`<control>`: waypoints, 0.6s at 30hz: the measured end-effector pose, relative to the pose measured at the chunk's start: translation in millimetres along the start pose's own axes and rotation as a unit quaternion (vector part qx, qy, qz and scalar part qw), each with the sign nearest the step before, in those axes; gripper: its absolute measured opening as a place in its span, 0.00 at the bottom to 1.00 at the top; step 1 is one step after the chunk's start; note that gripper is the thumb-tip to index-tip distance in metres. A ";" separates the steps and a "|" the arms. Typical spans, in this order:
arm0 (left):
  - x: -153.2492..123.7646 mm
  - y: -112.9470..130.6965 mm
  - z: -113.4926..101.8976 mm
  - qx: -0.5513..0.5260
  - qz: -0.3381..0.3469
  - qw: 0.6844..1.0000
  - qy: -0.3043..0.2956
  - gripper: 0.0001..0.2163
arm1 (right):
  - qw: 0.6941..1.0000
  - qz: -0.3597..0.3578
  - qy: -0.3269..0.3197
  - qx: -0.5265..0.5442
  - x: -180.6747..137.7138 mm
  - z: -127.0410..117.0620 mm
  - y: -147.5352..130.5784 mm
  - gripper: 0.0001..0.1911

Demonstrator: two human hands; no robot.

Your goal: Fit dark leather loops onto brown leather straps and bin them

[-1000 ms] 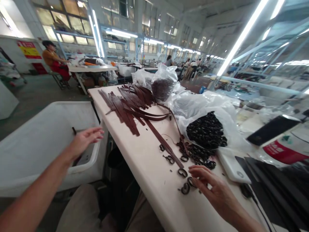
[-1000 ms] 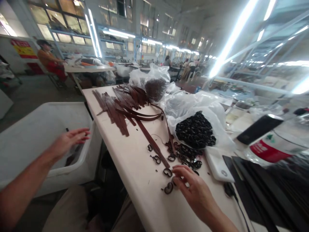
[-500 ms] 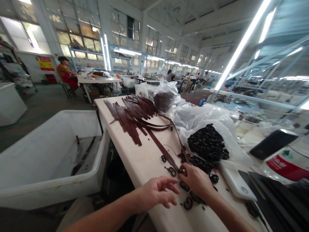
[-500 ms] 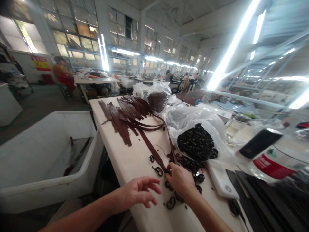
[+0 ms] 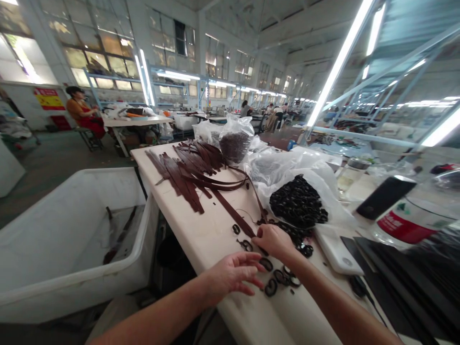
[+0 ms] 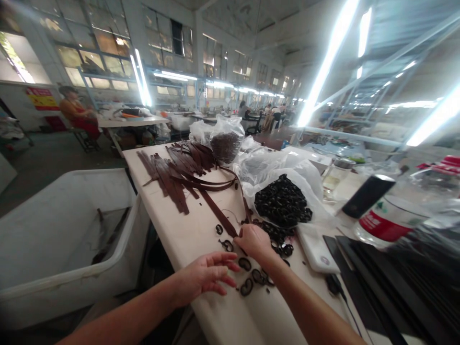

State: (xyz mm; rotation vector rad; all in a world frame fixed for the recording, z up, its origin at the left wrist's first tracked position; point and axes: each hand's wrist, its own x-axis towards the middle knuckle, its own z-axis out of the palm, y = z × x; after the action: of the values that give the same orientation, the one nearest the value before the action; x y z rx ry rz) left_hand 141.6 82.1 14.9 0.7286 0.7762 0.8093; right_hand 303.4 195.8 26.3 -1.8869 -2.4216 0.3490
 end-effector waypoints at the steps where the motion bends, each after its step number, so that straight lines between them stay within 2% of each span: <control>1: 0.7 0.0 0.2 -0.005 -0.001 1.000 0.001 0.27 | 1.000 0.002 -0.003 0.006 1.7 -0.6 -0.7 0.08; 7: 9.0 -1.0 4.2 -0.058 0.000 0.998 0.021 0.26 | 0.997 -0.007 0.002 0.078 1.4 -8.0 -2.8 0.05; 10: 21.2 6.2 9.0 -0.092 -0.003 0.996 0.021 0.18 | 0.989 -0.035 -0.010 0.144 -14.6 -20.5 -2.6 0.08; 12: 33.4 16.3 13.3 -0.135 -0.002 0.991 0.023 0.12 | 0.980 -0.061 -0.016 0.190 -33.8 -31.6 0.2 0.09; 14: 46.5 29.7 17.2 -0.207 0.023 0.976 0.058 0.09 | 0.966 -0.081 -0.028 0.245 -59.1 -42.6 10.0 0.10; 16: 57.4 44.1 19.7 -0.281 0.071 0.951 0.113 0.07 | 0.952 -0.079 -0.055 0.291 -89.3 -51.1 30.3 0.12; 18: 63.9 56.8 20.0 -0.325 0.110 0.927 0.149 0.07 | 0.956 -0.052 -0.038 0.287 -122.4 -56.0 60.3 0.14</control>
State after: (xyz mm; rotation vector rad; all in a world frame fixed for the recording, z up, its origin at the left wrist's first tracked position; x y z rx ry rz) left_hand 167.7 157.9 50.7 0.0917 0.6390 1.3193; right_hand 401.7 99.9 80.2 -1.5034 -2.1205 1.0038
